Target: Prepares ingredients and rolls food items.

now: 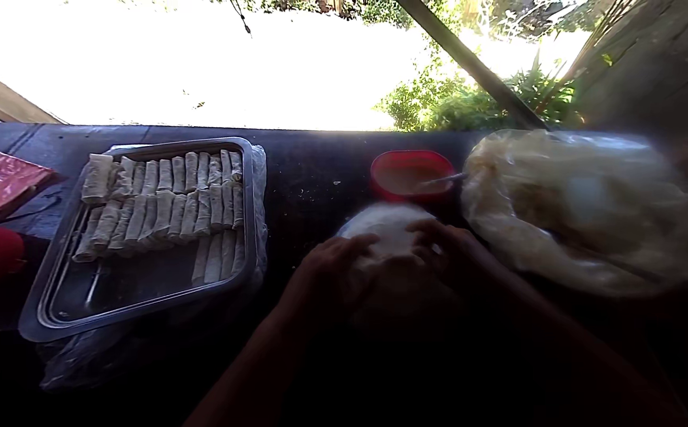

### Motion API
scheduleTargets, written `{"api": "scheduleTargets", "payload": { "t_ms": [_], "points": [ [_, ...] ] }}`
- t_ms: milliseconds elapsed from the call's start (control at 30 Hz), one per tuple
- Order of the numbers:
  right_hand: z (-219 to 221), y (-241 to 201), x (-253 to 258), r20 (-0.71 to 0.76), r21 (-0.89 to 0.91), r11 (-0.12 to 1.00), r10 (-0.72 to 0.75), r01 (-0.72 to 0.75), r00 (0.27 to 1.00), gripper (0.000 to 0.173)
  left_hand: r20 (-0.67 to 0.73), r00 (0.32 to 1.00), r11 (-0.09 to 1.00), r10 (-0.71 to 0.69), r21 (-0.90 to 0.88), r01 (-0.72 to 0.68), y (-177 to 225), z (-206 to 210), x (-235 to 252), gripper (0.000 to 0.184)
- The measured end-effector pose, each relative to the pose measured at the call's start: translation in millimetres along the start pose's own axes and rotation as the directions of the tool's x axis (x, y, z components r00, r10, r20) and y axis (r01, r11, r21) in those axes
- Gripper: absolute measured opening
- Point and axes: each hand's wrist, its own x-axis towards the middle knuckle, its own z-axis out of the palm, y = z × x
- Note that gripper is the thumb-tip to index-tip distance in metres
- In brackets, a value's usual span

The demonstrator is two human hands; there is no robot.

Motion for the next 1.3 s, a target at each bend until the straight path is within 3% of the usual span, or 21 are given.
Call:
{"api": "scheduleTargets", "payload": {
  "t_ms": [100, 200, 333, 433, 533, 600, 767, 967, 1100, 1300],
  "points": [
    [-2.5, 0.7, 5.3, 0.024, 0.026, 1.000, 0.008, -0.009, 1.000, 0.029, -0.022, 0.998, 0.989, 0.050, 0.142, -0.047, 11.1, -3.7, -5.1, 0.052],
    [-5.4, 0.1, 9.4, 0.065, 0.045, 0.998, 0.029, -0.031, 0.997, 0.029, -0.032, 0.997, 0.988, 0.064, 0.146, -0.058, 19.5, -7.4, -5.5, 0.048],
    [-3.8, 4.9, 15.1, 0.077, 0.068, 0.997, 0.018, -0.023, 0.997, 0.029, -0.040, 0.998, 0.995, -0.048, 0.082, 0.052, 20.6, 3.3, 2.3, 0.039],
    [-3.3, 7.7, 19.0, 0.100, 0.098, 0.995, 0.027, -0.037, 0.995, 0.030, 0.003, 0.981, 0.981, -0.193, 0.023, 0.193, 15.8, 9.7, 6.5, 0.043],
    [-3.5, 5.3, 20.1, 0.136, 0.095, 0.992, 0.071, -0.084, 0.988, 0.031, 0.012, 0.971, 0.971, -0.239, -0.008, 0.239, 11.0, 6.0, 6.2, 0.048],
    [-0.5, 6.2, 19.7, 0.127, 0.094, 0.992, 0.068, -0.081, 0.990, 0.032, -0.012, 0.978, 0.976, -0.207, 0.074, 0.207, 10.8, 3.3, 3.0, 0.047],
    [1.9, 7.7, 20.7, 0.108, 0.072, 0.994, 0.070, -0.078, 0.992, 0.034, 0.024, 0.997, 0.969, 0.067, 0.236, -0.071, 36.7, 5.7, 5.4, 0.033],
    [5.4, -2.4, 7.4, -0.054, -0.091, 0.996, -0.026, 0.021, 0.998, 0.035, 0.101, 0.995, 0.984, -0.011, 0.179, -0.007, 32.9, 20.5, 23.3, 0.035],
    [12.0, -8.6, -2.1, 0.046, -0.124, 0.991, -0.041, 0.046, 0.998, 0.047, 0.110, 0.993, 0.988, -0.049, 0.151, 0.032, 26.9, 22.7, 27.9, 0.032],
    [8.9, -3.7, 4.2, 0.108, -0.065, 0.998, 0.010, -0.003, 0.994, 0.044, 0.100, 0.994, 0.988, 0.041, 0.143, -0.055, 12.3, 20.3, 23.7, 0.034]
  ]
}}
